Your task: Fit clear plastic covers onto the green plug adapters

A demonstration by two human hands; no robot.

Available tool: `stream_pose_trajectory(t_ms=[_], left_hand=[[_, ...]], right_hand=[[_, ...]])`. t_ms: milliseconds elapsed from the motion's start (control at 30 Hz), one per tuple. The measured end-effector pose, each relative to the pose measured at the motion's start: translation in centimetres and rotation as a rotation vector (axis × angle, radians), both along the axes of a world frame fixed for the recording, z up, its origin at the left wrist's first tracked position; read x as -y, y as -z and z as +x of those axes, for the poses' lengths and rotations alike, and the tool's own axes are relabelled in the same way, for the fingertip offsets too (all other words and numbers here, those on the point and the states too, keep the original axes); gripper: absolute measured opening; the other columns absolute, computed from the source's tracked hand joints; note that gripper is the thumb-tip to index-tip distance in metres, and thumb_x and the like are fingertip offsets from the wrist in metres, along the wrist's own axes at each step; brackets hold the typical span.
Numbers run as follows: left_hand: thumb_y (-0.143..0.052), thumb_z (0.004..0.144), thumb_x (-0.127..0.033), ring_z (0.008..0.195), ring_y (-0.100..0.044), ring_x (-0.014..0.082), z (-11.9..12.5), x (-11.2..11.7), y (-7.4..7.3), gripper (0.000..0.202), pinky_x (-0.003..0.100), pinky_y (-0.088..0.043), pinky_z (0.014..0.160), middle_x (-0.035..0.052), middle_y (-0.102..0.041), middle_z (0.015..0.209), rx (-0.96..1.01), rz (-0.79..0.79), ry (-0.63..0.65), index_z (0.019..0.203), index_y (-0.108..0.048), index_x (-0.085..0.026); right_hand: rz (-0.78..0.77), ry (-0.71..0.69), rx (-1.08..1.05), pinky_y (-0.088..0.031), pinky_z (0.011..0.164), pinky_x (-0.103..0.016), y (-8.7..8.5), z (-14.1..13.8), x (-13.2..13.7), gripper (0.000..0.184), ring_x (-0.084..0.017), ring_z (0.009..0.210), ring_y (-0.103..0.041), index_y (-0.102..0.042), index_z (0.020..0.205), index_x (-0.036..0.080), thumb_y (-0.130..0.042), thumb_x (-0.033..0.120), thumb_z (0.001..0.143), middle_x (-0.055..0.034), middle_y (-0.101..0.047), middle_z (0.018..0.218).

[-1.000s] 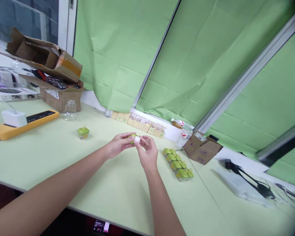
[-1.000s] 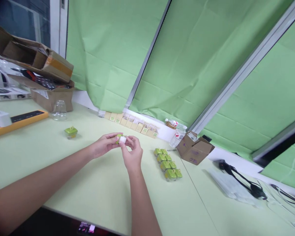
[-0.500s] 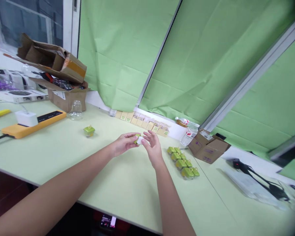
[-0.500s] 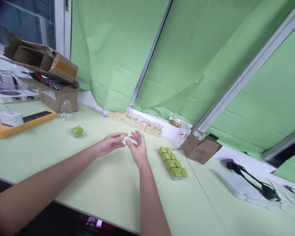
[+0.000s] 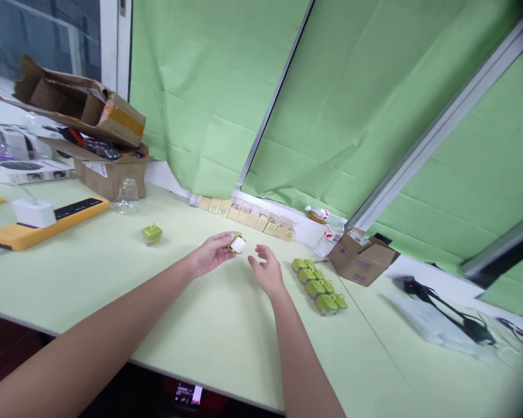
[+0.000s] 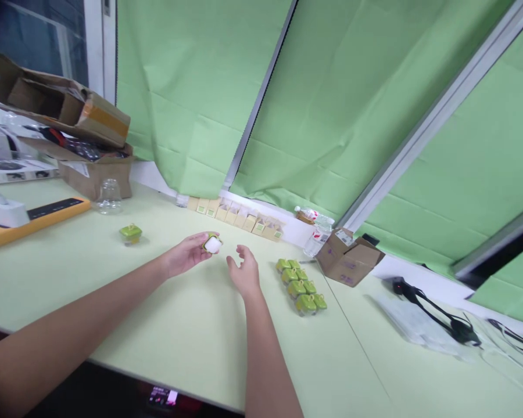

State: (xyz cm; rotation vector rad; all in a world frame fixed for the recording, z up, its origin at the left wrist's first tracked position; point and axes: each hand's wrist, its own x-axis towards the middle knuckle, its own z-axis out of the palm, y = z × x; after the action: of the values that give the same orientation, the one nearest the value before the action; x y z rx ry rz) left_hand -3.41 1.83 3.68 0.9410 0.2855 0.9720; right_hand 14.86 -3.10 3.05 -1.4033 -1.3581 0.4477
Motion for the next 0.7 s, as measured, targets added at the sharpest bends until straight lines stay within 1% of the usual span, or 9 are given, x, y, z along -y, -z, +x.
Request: stream_pose_trajectory(t_ms=[33, 100, 200, 300, 400, 467, 533, 700], left_hand=[[-0.074, 0.08, -0.036, 0.09, -0.065, 0.015, 0.1, 0.0, 0.0, 0.036, 0.024, -0.052, 0.077, 0.0101, -0.068, 0.109, -0.021, 0.009, 0.001, 0.11, -0.067, -0.016], [-0.075, 0.078, -0.038, 0.091, -0.065, 0.0154, 0.2, 0.0, 0.1, 0.039, 0.025, -0.051, 0.078, 0.0096, -0.067, 0.109, -0.079, 0.042, -0.011, 0.109, -0.067, -0.017], [-0.08, 0.072, -0.038, 0.088, -0.065, 0.0173, 0.6, 0.2, 0.5, 0.048, 0.028, -0.05, 0.078, 0.0079, -0.069, 0.099, -0.239, 0.139, -0.075, 0.112, -0.064, -0.018], [-0.084, 0.064, -0.037, 0.073, -0.062, 0.0154, 1.0, 0.5, 1.1, 0.058, 0.029, -0.047, 0.07, 0.0032, -0.068, 0.082, -0.423, 0.33, -0.158, 0.114, -0.06, -0.019], [-0.084, 0.061, -0.037, 0.061, -0.056, 0.0122, 1.3, 0.9, 1.7, 0.059, 0.026, -0.043, 0.06, 0.0027, -0.069, 0.081, -0.506, 0.511, -0.181, 0.112, -0.06, -0.019], [-0.083, 0.062, -0.038, 0.062, -0.056, 0.0127, 1.4, 1.1, 1.9, 0.058, 0.026, -0.043, 0.06, 0.004, -0.07, 0.084, -0.503, 0.58, -0.194, 0.113, -0.061, -0.02], [-0.082, 0.062, -0.038, 0.066, -0.059, 0.0143, 1.4, 1.1, 1.8, 0.059, 0.027, -0.045, 0.062, 0.0049, -0.07, 0.088, -0.495, 0.627, -0.224, 0.114, -0.061, -0.02], [-0.081, 0.062, -0.04, 0.069, -0.06, 0.0159, 1.2, 0.8, 1.8, 0.058, 0.028, -0.047, 0.064, 0.0056, -0.068, 0.093, -0.566, 0.66, -0.271, 0.115, -0.064, -0.022]], right_hand=[[0.002, 0.003, -0.013, -0.054, 0.081, -0.041, 0.1, 0.2, 0.0, 0.045, -0.024, 0.098, -0.063, -0.062, 0.109, 0.019, -0.07, 0.045, 0.073, -0.0112, -0.067, 0.111], [0.027, -0.059, -0.096, -0.054, 0.081, -0.039, -0.2, 0.2, 0.1, 0.043, -0.023, 0.099, -0.063, -0.063, 0.11, 0.02, -0.064, 0.048, 0.079, -0.0107, -0.068, 0.11], [0.024, -0.183, -0.22, -0.055, 0.079, -0.036, -1.0, -0.6, 0.5, 0.04, -0.022, 0.099, -0.064, -0.068, 0.102, 0.02, -0.06, 0.053, 0.082, -0.0093, -0.07, 0.108], [-0.09, -0.273, -0.246, -0.055, 0.076, -0.034, -1.4, -1.3, 0.9, 0.036, -0.021, 0.086, -0.066, -0.072, 0.087, 0.019, -0.068, 0.052, 0.075, -0.0066, -0.073, 0.093], [-0.178, -0.323, -0.25, -0.053, 0.069, -0.032, -1.1, -1.6, 1.0, 0.034, -0.02, 0.075, -0.066, -0.073, 0.08, 0.017, -0.075, 0.049, 0.068, -0.0053, -0.073, 0.08], [-0.178, -0.309, -0.275, -0.052, 0.066, -0.031, -0.9, -1.5, 1.0, 0.034, -0.02, 0.073, -0.066, -0.074, 0.079, 0.017, -0.078, 0.048, 0.065, -0.0059, -0.074, 0.079], [-0.158, -0.267, -0.318, -0.052, 0.067, -0.031, -0.9, -1.5, 0.9, 0.036, -0.02, 0.073, -0.067, -0.074, 0.079, 0.016, -0.079, 0.048, 0.063, -0.0062, -0.074, 0.079], [-0.139, -0.151, -0.442, -0.054, 0.071, -0.034, -1.0, -1.1, 0.8, 0.038, -0.018, 0.069, -0.065, -0.074, 0.076, 0.015, -0.08, 0.049, 0.06, -0.0046, -0.071, 0.074]])
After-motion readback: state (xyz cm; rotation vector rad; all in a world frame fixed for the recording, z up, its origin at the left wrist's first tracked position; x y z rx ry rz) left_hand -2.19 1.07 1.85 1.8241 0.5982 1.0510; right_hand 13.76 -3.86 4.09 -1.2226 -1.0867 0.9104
